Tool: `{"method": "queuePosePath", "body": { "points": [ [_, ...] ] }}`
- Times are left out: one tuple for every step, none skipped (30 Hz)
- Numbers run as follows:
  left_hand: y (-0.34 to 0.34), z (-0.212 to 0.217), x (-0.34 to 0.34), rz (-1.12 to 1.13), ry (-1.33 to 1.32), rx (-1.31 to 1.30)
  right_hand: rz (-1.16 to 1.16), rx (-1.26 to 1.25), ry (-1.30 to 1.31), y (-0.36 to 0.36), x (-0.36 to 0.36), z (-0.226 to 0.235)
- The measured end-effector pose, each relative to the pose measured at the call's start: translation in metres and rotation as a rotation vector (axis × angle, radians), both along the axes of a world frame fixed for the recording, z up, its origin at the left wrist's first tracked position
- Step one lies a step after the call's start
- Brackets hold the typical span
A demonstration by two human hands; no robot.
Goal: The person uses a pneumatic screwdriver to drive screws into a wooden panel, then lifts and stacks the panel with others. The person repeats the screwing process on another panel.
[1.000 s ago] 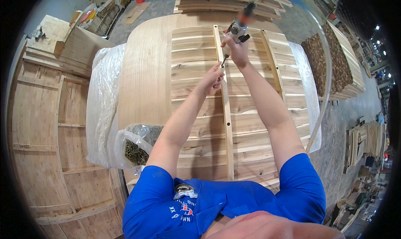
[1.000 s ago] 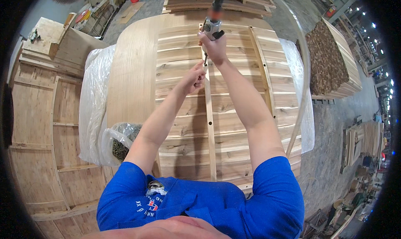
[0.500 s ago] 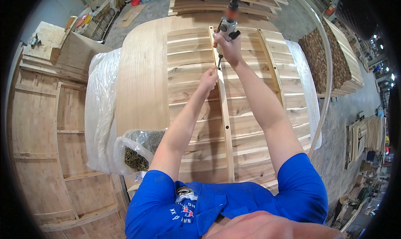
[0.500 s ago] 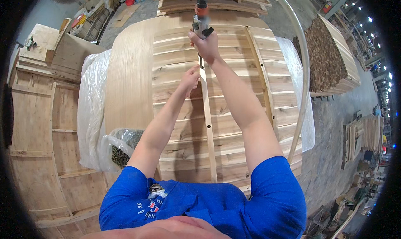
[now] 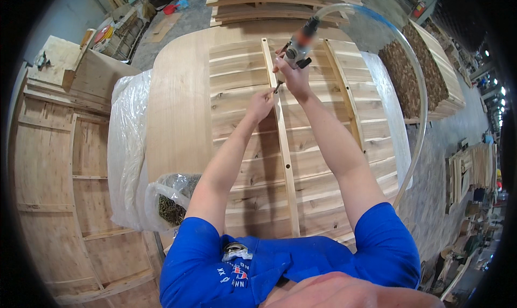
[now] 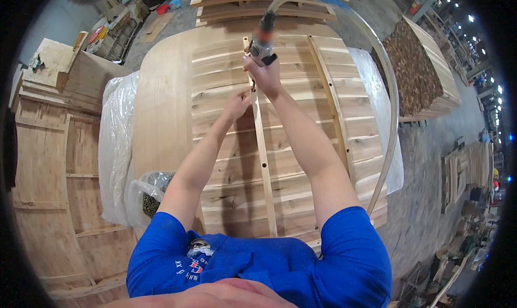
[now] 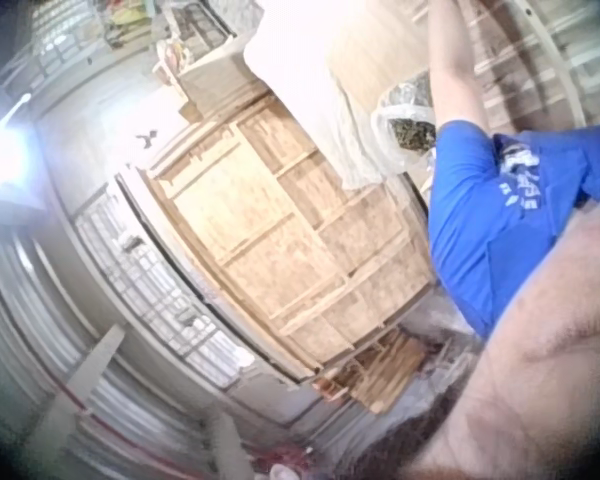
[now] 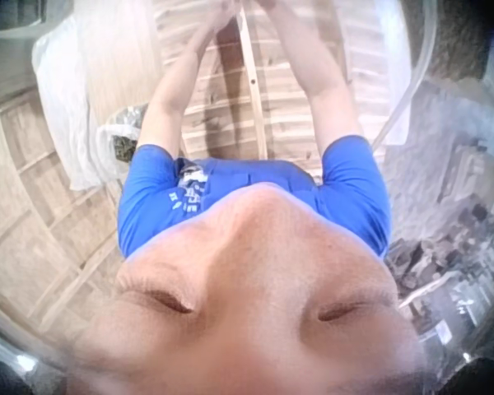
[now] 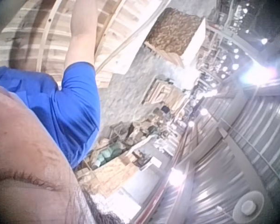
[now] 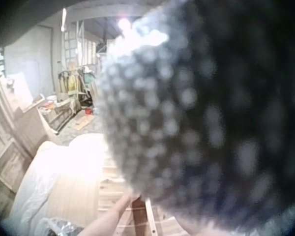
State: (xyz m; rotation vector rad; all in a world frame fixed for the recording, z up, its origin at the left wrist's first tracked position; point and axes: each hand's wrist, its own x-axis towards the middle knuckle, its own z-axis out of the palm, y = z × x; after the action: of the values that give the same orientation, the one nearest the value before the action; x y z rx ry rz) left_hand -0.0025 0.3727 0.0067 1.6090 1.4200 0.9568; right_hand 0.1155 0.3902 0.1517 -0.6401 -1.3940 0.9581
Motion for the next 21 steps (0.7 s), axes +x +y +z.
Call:
{"method": "queuePosePath", "body": {
  "points": [
    [0.002, -0.003, 0.000, 0.032, -0.063, -0.006, -0.005, 0.015, -0.016, 0.001, -0.001, 0.000],
    [0.003, -0.006, 0.000, 0.066, -0.125, -0.010, 0.002, 0.016, -0.018, 0.002, -0.002, 0.000],
    [0.005, -0.005, 0.002, 0.093, -0.189, -0.016, 0.001, 0.016, -0.021, 0.003, -0.001, -0.001],
    [0.005, -0.005, 0.000, 0.054, -0.201, -0.080, 0.012, 0.002, -0.011, 0.004, 0.000, -0.002],
    [0.003, -0.005, -0.004, 0.039, -0.366, -0.243, 0.019, -0.012, 0.020, 0.004, -0.001, -0.004],
    [0.000, 0.006, -0.002, 0.007, -0.529, -0.416, 0.006, -0.032, 0.050, 0.006, 0.004, -0.009],
    [-0.002, 0.012, -0.002, -0.013, -0.695, -0.581, -0.012, -0.044, 0.050, 0.007, 0.006, -0.010],
    [-0.006, 0.018, 0.001, -0.025, -0.730, -0.598, -0.030, -0.057, 0.051, 0.008, 0.008, -0.010],
    [-0.009, 0.021, 0.000, -0.025, -0.762, -0.609, -0.036, -0.068, 0.058, 0.008, 0.005, -0.008],
    [-0.011, 0.023, 0.000, -0.026, -0.795, -0.620, -0.030, -0.053, 0.033, 0.009, 0.005, -0.004],
    [-0.011, 0.026, -0.001, -0.024, -0.793, -0.604, -0.025, -0.039, 0.009, 0.011, 0.007, 0.000],
    [-0.013, 0.026, -0.001, -0.020, -0.792, -0.591, -0.018, -0.029, -0.016, 0.012, 0.006, 0.004],
    [-0.014, 0.025, -0.003, -0.015, -0.790, -0.578, 0.000, -0.039, 0.003, 0.012, 0.003, 0.007],
    [-0.013, 0.026, -0.008, -0.048, -0.777, -0.565, 0.018, -0.050, 0.021, 0.012, -0.002, 0.009],
    [-0.012, 0.028, -0.005, -0.044, -0.741, -0.580, 0.024, -0.054, 0.036, 0.016, -0.001, 0.009],
    [-0.013, 0.029, -0.002, -0.039, -0.706, -0.594, -0.002, -0.070, -0.050, 0.020, 0.002, 0.005],
    [-0.015, 0.030, 0.002, -0.035, -0.669, -0.607, -0.015, -0.080, -0.041, 0.020, 0.003, 0.000],
    [-0.018, 0.030, 0.004, -0.031, -0.629, -0.560, -0.022, -0.089, -0.032, 0.019, 0.001, -0.002],
    [-0.021, 0.029, 0.007, -0.028, -0.589, -0.514, -0.029, -0.099, -0.023, 0.020, -0.001, -0.003],
    [-0.022, 0.029, 0.010, -0.026, -0.549, -0.468, -0.024, -0.087, -0.028, 0.022, -0.001, -0.003],
    [-0.023, 0.026, 0.010, -0.011, -0.535, -0.448, -0.017, -0.103, -0.027, 0.021, -0.004, 0.000]
  ]
}}
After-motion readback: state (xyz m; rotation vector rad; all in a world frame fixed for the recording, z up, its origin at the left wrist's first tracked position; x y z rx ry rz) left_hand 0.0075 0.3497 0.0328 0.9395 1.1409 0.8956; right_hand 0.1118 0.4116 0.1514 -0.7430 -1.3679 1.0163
